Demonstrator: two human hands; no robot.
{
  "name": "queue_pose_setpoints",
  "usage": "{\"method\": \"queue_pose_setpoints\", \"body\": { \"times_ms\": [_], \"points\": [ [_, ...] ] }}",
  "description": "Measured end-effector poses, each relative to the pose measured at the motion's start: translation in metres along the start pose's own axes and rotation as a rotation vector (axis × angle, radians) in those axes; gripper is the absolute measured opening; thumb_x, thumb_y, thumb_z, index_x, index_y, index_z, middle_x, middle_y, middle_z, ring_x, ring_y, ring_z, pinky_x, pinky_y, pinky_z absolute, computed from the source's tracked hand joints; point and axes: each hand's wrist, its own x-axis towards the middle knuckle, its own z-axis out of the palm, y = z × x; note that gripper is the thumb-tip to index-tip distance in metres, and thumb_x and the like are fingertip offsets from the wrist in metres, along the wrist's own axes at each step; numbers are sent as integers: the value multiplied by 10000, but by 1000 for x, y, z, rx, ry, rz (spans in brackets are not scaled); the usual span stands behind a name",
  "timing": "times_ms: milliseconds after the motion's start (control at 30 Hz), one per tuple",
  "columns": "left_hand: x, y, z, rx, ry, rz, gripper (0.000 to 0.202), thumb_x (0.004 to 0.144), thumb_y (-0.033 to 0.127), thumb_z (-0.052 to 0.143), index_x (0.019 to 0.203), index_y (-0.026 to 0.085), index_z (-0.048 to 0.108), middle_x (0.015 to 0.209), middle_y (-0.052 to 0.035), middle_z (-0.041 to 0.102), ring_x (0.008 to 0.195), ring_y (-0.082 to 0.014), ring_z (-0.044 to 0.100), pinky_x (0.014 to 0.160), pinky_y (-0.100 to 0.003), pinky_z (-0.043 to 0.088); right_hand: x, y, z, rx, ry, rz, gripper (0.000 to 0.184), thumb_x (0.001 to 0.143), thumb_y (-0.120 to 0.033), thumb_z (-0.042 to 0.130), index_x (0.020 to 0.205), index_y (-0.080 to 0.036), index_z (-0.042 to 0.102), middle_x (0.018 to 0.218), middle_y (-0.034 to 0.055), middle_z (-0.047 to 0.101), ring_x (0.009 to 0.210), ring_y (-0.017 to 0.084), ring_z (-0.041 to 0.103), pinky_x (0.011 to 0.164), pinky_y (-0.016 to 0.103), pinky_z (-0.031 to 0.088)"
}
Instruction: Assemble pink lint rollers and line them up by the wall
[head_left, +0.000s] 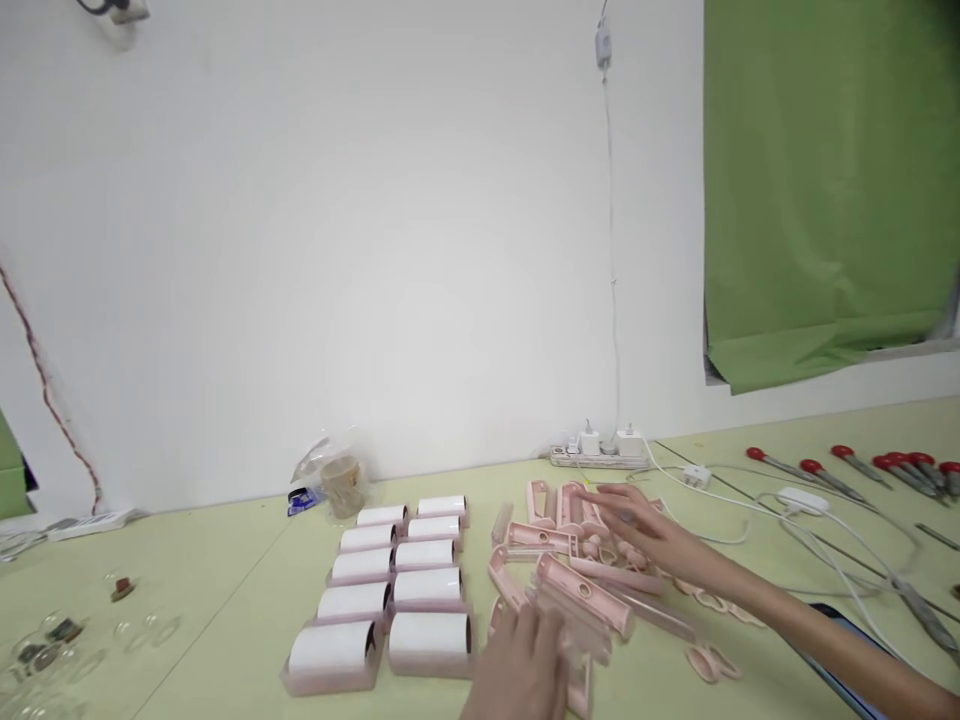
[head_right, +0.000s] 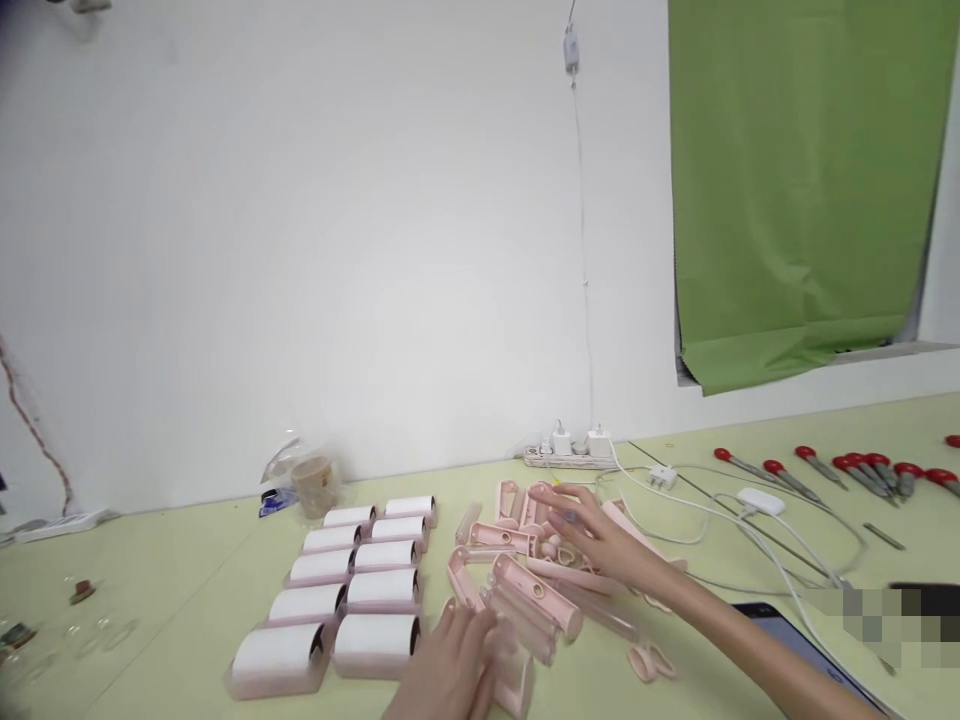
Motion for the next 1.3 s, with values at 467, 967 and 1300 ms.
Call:
{"method": "queue_pose_setpoints", "body": {
  "times_ms": [467,967,1300],
  "points": [
    [57,15,31,-371,-195,-99,479,737,282,490,1202,235,387,1209,-78,406,1159,-252,321,952,-425,316,67,33,19,-103,170,26,393,828,-500,415,798,-153,595,703,5,592,682,161,568,671,336,440],
    [1,-3,70,-249,-54,-87,903,578,502,656,1327,227,234,1373,-118,304,1246,-358,237,994,-591,168,6,-15,-23,-99,266,-30,350,810,-526,377,769,-207,514,800,54,545,740,207,557,681,325,459],
    [30,6,82,-175,118,-88,949,550,359,671,1309,137,147,1336,-186,320,1240,-337,247,999,-572,145,-77,48,-77,-316,394,131,335,749,-517,457,899,-236,559,866,68,652,772,240,613,661,331,497]
  ]
}}
